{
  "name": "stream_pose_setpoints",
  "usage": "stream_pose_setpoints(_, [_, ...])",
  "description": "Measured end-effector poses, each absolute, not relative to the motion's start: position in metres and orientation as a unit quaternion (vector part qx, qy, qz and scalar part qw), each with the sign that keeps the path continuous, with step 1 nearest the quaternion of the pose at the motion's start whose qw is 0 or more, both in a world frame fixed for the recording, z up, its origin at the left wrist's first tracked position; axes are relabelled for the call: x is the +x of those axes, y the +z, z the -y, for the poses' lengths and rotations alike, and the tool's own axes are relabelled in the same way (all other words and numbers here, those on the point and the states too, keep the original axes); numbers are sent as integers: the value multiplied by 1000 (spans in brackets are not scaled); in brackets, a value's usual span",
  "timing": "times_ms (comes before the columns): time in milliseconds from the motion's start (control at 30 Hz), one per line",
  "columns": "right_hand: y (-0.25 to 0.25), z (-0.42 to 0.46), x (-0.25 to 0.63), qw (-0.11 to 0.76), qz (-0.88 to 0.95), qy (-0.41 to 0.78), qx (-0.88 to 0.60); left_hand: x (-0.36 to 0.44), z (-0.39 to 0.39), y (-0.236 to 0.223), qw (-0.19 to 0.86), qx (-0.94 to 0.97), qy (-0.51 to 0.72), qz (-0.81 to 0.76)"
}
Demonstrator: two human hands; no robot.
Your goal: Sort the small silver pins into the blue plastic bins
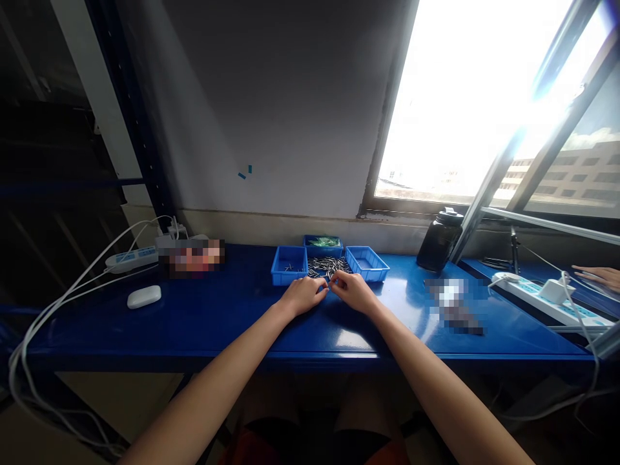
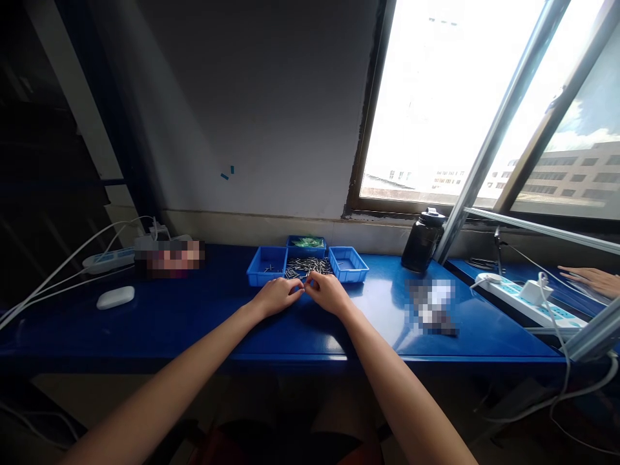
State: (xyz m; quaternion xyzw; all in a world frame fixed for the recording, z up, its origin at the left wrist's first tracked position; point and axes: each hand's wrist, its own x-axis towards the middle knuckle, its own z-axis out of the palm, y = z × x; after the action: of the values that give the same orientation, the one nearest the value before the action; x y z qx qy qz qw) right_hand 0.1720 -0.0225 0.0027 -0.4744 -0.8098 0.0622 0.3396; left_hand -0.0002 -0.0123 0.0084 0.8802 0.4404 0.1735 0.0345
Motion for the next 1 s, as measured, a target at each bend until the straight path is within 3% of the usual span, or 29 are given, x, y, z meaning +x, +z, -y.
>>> stream_pose_setpoints(300, [-3,18,174,318,817,91,-473,-4,15,16,20,872,256,-417])
stream_pose_setpoints(1000, [-6,17,176,298,827,121,-461,-2,13,9,17,907,259,-331])
